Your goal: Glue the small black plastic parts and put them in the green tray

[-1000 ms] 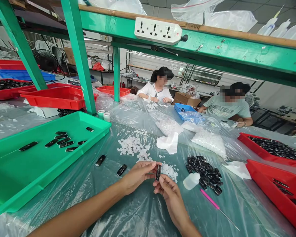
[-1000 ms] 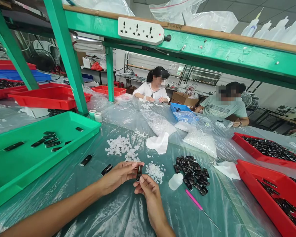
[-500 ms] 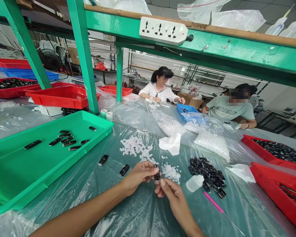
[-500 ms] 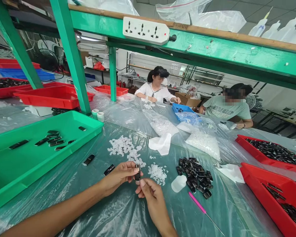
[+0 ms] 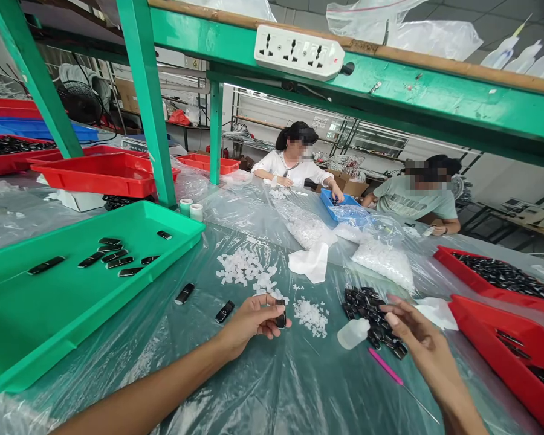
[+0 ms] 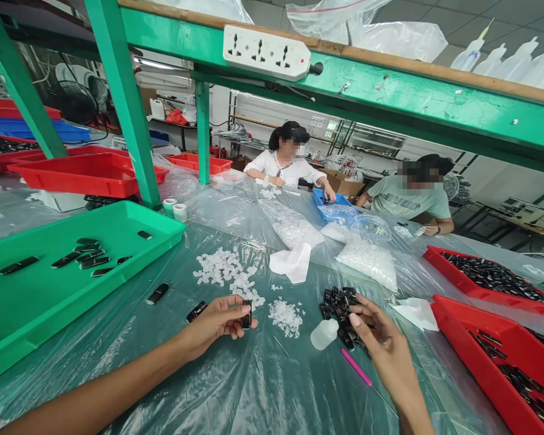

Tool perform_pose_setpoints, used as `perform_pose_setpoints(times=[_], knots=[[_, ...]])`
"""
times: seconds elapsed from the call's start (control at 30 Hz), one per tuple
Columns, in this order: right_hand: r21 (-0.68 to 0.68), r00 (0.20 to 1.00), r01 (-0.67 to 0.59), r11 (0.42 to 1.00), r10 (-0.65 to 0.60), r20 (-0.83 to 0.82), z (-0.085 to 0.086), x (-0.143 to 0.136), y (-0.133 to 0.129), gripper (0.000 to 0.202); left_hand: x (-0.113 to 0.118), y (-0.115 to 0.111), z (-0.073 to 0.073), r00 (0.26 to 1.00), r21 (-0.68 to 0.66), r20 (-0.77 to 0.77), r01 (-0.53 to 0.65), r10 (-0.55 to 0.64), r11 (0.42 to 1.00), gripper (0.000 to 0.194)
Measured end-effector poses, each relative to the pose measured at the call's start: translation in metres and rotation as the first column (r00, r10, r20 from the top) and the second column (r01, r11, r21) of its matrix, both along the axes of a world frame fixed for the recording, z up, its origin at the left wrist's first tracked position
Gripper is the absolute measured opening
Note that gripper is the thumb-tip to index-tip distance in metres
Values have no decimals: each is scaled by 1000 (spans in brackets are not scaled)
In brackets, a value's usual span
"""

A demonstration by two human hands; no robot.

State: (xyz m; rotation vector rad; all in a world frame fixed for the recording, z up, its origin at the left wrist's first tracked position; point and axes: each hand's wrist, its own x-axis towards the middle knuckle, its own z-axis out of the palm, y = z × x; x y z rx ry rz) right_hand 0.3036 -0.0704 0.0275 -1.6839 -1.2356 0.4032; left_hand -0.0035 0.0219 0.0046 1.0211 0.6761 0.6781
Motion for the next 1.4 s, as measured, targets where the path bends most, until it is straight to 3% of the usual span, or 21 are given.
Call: perform_pose_setpoints(times=[0.13, 0.27, 0.43, 0.57, 0.7, 0.87, 1.0, 1.23, 1.4], knots=[[-306, 966, -256, 917, 250, -60, -16, 20, -5, 59, 1, 0, -3, 1000, 9, -1, 8, -8, 1000, 30], [-373, 916, -395, 839, 390, -91, -31, 12, -1, 45, 1, 1, -4, 1000, 41, -8, 12, -12, 999, 32], [-394, 931, -355, 848, 360, -63, -44, 1, 13, 36, 4, -2, -9, 999, 175, -40, 32, -26, 984, 38], [-308, 957, -291, 906, 274, -97, -44, -15, 18, 34, 6, -8, -10, 997, 358, -78, 41, -14, 933, 30], [-129, 931, -268, 955, 222, -290, -34, -43, 19, 34, 4, -13, -6, 981, 459, -191, 79, 12, 885, 27], [57, 780, -253, 966, 238, -579, -28, -74, 15, 48, 5, -15, -1, 965, 498, -259, 104, 33, 861, 27], [203, 652, -243, 949, 315, -690, -28, -93, 10, 50, 6, -16, -1, 957, 516, -284, 93, 67, 851, 26], [220, 646, -218, 951, 310, -698, -33, -104, 12, 50, 7, -15, -5, 946, 574, -295, 60, 138, 817, 20], [269, 505, -264, 927, 370, -780, -41, -105, 14, 26, 6, -15, -5, 945, 562, -300, 62, 133, 825, 23]])
